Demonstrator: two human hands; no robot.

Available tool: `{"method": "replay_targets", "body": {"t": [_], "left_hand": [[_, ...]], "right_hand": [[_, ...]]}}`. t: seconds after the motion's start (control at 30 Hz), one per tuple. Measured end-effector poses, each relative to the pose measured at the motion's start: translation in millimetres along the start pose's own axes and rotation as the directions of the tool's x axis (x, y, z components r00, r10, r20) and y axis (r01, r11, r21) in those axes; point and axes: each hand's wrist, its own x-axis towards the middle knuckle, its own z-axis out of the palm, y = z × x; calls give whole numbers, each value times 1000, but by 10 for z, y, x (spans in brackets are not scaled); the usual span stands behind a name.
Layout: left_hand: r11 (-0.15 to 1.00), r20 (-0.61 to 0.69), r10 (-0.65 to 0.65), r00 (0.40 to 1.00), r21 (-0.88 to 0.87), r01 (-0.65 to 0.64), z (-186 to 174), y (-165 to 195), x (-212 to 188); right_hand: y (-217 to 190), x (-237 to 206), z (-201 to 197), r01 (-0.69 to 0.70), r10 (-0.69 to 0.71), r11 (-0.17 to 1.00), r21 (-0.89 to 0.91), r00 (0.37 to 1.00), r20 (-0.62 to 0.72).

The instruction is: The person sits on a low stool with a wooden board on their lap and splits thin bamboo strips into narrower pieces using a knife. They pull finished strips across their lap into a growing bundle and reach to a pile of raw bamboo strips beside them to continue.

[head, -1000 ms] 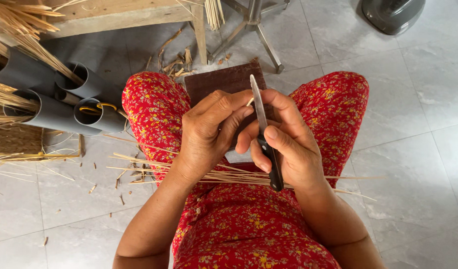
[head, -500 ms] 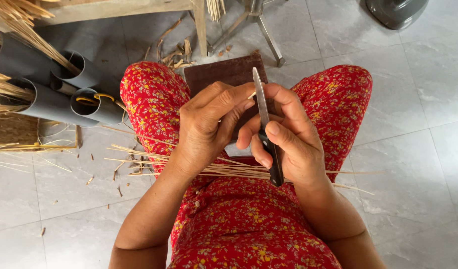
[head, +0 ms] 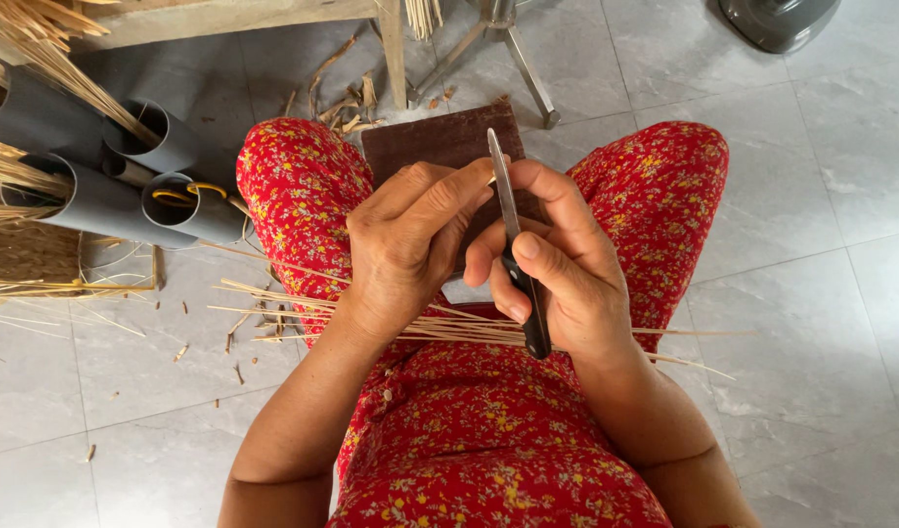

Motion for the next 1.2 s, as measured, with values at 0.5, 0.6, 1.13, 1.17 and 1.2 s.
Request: {"method": "replay_targets", "body": {"t": [0.5, 0.6, 1.13, 1.17, 1.2], "left_hand": [[1000, 10, 12, 1000, 26, -12, 1, -39, 5], [999, 0, 15, 1000, 40, -15, 5, -45, -12], [999, -47, 3, 999, 42, -1, 44, -93, -7], [1000, -26, -7, 1000, 13, 8, 40, -93, 2], [1000, -5, -19, 1000, -14, 19, 35, -93, 8]], "right_hand": [[3, 69, -33, -17, 15, 999, 45, 999, 37], [25, 84, -36, -5, 5, 1000, 11, 1000, 18], [156, 177, -135, -50, 46, 995, 86, 998, 45], [146, 171, -140, -51, 46, 994, 95, 998, 48], [136, 160, -143, -53, 48, 993, 105, 998, 52]]}}
